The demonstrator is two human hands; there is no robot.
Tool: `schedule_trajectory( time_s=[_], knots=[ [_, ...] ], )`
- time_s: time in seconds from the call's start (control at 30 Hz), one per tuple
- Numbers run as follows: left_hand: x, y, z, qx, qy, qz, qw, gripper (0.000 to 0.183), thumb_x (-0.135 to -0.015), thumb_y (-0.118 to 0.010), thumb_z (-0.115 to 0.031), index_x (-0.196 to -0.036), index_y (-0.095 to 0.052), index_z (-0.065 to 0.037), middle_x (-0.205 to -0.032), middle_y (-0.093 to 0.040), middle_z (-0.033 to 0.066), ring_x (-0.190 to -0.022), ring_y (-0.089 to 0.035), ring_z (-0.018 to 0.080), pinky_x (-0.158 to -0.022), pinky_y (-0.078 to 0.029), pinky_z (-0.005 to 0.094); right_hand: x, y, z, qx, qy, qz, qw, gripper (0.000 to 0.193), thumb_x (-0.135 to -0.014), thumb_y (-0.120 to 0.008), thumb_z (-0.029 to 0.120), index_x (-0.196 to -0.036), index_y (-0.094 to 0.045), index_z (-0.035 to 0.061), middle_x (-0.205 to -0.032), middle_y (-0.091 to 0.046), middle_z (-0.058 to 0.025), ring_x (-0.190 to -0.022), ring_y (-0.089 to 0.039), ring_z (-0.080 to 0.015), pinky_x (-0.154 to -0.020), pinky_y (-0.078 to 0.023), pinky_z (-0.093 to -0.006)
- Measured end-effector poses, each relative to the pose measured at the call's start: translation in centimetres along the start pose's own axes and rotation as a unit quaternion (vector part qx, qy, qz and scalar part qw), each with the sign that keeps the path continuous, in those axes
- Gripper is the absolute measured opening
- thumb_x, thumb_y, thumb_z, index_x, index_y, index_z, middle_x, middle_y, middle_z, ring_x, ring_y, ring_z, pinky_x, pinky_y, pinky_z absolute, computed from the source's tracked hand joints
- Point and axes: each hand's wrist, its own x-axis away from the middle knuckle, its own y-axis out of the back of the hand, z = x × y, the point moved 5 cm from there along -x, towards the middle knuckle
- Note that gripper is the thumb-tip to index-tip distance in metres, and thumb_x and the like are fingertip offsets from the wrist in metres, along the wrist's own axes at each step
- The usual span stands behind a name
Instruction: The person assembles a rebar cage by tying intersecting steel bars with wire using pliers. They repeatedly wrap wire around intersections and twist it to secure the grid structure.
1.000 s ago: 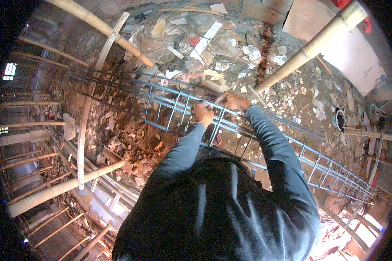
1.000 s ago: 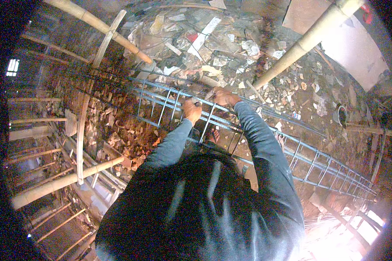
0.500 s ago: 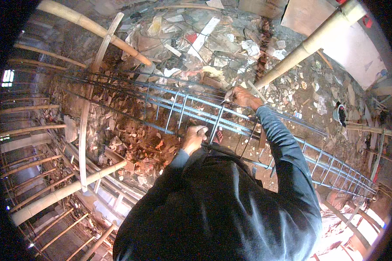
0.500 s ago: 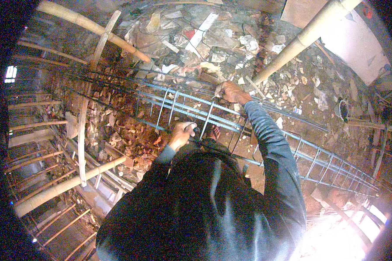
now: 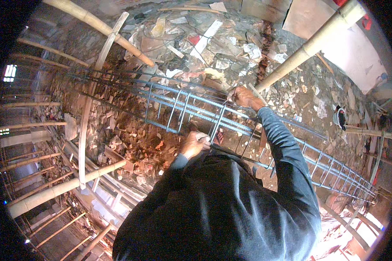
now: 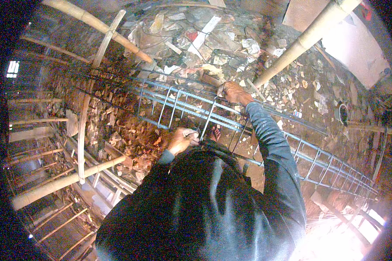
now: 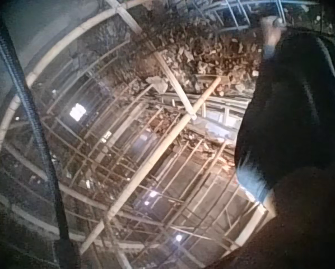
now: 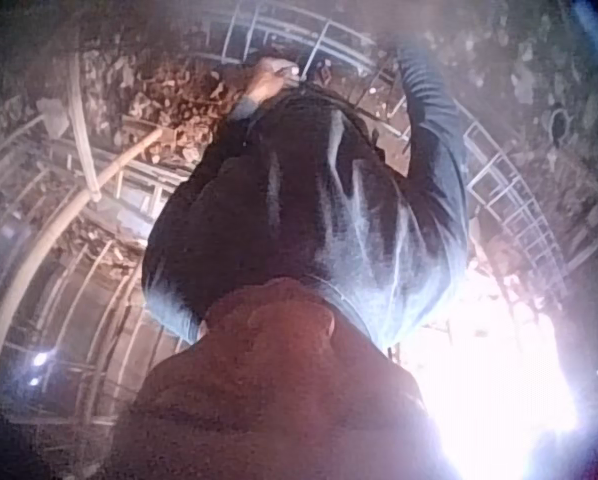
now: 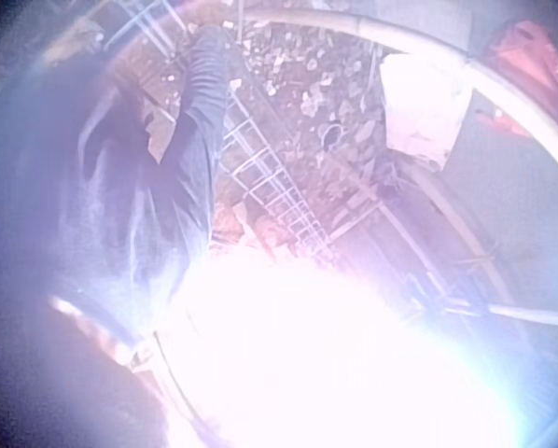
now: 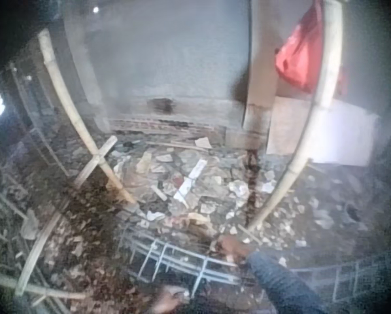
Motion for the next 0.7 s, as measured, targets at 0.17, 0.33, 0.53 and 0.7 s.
schedule_trajectory(
  time_s=[0.17,0.33,0.53,0.7],
  knots=[
    [-0.2,-0.8,-0.4,-0.067,-0.054,0.027,0.996,0.025,-0.099,-0.065,-0.013,-0.106,-0.071,0.01,-0.09,-0.075,0.0182,-0.077,-0.076,0.0277,-0.069,-0.063,0.0388,-0.1,-0.3,-0.7,0.104,-0.02,-0.024,0.994,0.024,-0.081,-0.072,0.013,-0.104,-0.077,0.013,-0.105,-0.074,-0.0194,-0.101,-0.07,-0.0387,-0.089,-0.058,-0.0486],
    [-0.9,-0.5,-4.5,-0.39,-0.169,-0.077,0.902,0.043,-0.096,-0.069,-0.03,-0.122,-0.068,0.004,-0.112,-0.072,0.023,-0.106,-0.07,0.0399,-0.092,-0.055,0.0542,0.2,0.5,-1.1,0.121,-0.054,0.01,0.991,0.026,-0.083,-0.074,0.018,-0.108,-0.075,0.0126,-0.108,-0.072,-0.0214,-0.103,-0.069,-0.0401,-0.091,-0.057,-0.0499],
    [-7.2,-2.5,-9.6,-0.515,-0.129,-0.133,0.837,0.054,-0.096,-0.066,-0.047,-0.131,-0.065,-0.005,-0.134,-0.065,0.023,-0.123,-0.059,0.0446,-0.106,-0.034,0.0669,1.6,1.7,0.7,0.084,0.046,-0.078,0.992,0.018,-0.074,-0.073,0.016,-0.086,-0.072,0.0024,-0.087,-0.071,-0.024,-0.084,-0.069,-0.0428,-0.076,-0.055,-0.0495],
    [-10.6,-5.3,-7.9,-0.495,-0.133,-0.143,0.847,0.04,-0.096,-0.063,-0.043,-0.121,-0.07,-0.012,-0.119,-0.071,0.0241,-0.119,-0.062,0.0434,-0.115,-0.028,0.0654,1.5,0.7,0.4,0.144,-0.084,0.006,0.986,0.037,-0.085,-0.073,0.029,-0.107,-0.069,-0.0003,-0.107,-0.07,-0.0244,-0.103,-0.068,-0.0422,-0.09,-0.056,-0.0498]
  ],
)
